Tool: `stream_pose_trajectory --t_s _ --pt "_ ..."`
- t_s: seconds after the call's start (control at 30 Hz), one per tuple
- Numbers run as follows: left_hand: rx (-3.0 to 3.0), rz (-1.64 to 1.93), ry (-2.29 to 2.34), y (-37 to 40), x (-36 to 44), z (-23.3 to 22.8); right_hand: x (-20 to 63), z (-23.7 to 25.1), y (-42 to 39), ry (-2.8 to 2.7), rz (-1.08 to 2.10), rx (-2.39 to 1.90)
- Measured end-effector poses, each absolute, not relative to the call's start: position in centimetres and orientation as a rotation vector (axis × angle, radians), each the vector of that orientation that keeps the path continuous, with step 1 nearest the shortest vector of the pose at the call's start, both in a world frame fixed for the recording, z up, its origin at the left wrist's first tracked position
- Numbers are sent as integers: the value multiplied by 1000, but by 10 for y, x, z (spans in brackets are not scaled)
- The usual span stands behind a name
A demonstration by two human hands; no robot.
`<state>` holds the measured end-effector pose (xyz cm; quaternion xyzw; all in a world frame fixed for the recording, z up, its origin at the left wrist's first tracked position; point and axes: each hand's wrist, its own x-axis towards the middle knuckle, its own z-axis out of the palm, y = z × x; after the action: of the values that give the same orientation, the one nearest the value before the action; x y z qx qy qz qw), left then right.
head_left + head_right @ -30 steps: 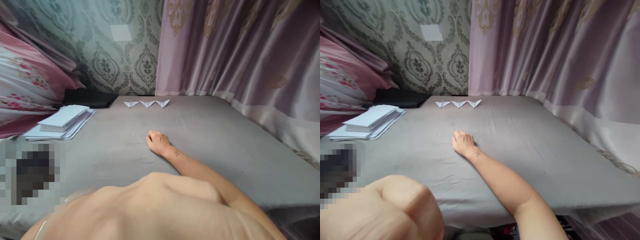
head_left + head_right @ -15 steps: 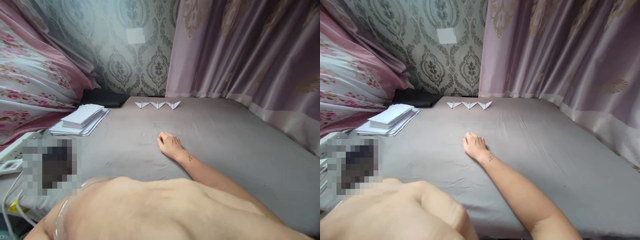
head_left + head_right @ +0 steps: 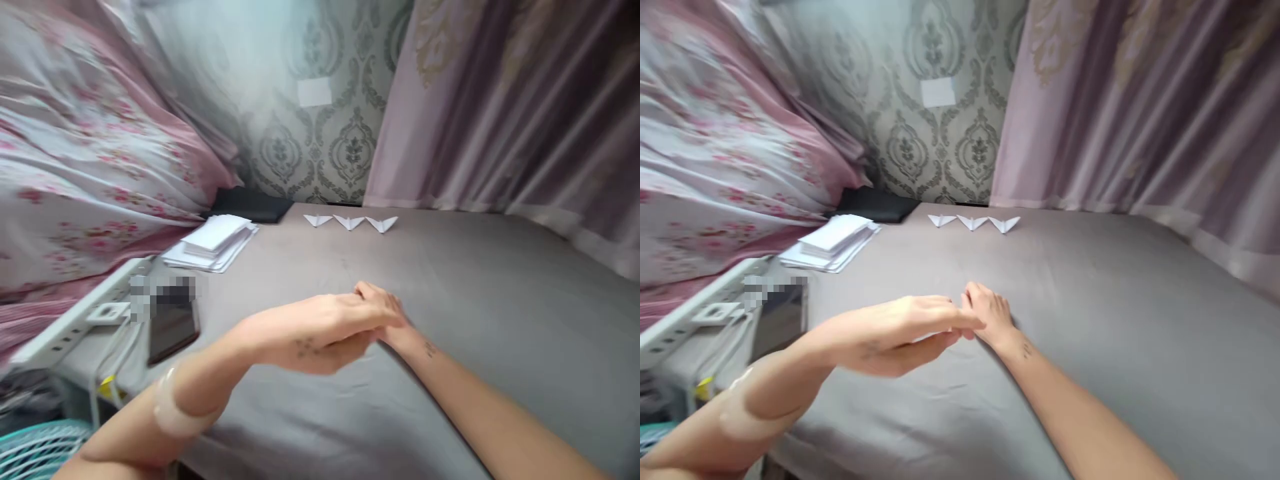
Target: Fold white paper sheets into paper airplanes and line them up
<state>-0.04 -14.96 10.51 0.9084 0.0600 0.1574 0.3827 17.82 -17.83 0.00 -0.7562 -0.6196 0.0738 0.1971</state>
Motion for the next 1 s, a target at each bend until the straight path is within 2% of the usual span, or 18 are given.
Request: stream_pose_trajectory --t_s 0.07,0.13,0.23,0.33,0.4,0.63,0.9,1.0 --pt "2472 228 149 -118 -10 90 180 -3 -174 -1752 184 -2100" --pt "2514 200 268 -82 -31 74 181 -8 -169 -1778 140 -2156" --pt "2235 517 547 -23 -74 61 182 -12 -165 -1786 153 -2201" --pt "2002 1054 1198 34 -118 59 182 -10 -166 -1776 181 -2232" --pt "1950 1122 1397 65 -146 59 182 -9 -166 -1781 192 -2242" --pt "1929 876 1709 120 -190 52 182 -13 -164 -1769 175 -2215" --pt "1940 596 1718 129 -191 53 180 -15 -165 -1737 131 -2222" --pt "1940 629 1695 132 -195 55 185 -18 -162 -1774 187 -2229"
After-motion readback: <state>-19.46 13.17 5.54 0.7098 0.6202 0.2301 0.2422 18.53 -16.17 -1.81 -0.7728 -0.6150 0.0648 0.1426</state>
